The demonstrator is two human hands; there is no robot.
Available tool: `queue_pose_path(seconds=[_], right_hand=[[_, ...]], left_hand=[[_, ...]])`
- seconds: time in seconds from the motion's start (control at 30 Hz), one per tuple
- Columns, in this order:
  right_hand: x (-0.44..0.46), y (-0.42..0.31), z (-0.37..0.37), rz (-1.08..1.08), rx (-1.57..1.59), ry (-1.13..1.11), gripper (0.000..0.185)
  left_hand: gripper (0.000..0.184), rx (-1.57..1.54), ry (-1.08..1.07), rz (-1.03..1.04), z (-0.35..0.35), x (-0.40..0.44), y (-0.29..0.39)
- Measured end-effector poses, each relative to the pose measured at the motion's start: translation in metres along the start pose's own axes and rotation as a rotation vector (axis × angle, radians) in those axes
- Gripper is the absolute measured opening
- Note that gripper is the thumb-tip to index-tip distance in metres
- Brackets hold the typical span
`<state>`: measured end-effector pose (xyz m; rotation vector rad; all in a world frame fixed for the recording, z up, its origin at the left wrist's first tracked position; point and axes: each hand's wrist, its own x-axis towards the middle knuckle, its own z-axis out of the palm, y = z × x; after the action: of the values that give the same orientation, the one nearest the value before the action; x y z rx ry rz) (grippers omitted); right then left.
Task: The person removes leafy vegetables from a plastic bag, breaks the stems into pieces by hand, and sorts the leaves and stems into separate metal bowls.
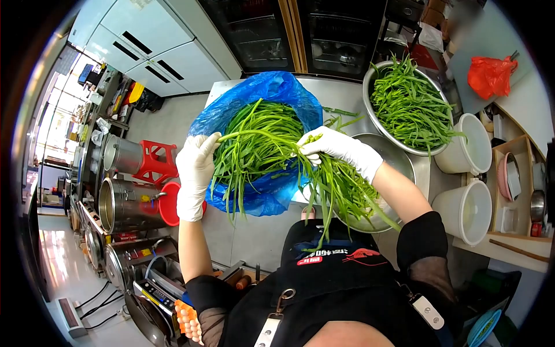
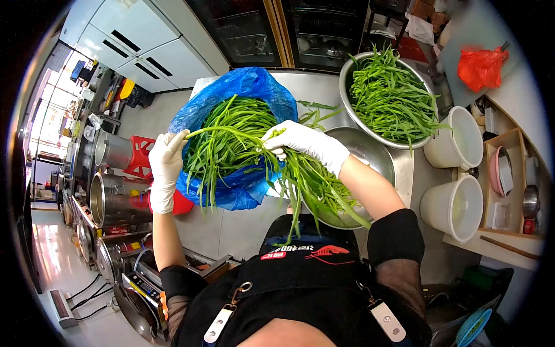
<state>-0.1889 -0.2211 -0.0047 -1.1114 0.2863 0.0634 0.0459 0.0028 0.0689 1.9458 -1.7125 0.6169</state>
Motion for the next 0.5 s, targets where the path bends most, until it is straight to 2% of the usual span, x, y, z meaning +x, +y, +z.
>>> queue_pose_path(seconds=[0.17, 0.3, 0.5], right_hand=[[0.001, 0.0, 0.005, -0.059, -0.129, 0.098, 0.015], [-0.003, 0.006, 0.003, -0.106, -0.363, 0.221, 0.014], [-0.016, 0.008, -0.009, -0.126, -0.102, 0.322, 0.013]], left_hand=[[0.029, 0.025, -0.013, 0.022, -0.003, 0.004, 0.009], [0.03, 0.05, -0.028, 0.05, -0.006, 0.003, 0.014], [0.028, 0.049, -0.138, 0.064, -0.005, -0.005, 0.023]])
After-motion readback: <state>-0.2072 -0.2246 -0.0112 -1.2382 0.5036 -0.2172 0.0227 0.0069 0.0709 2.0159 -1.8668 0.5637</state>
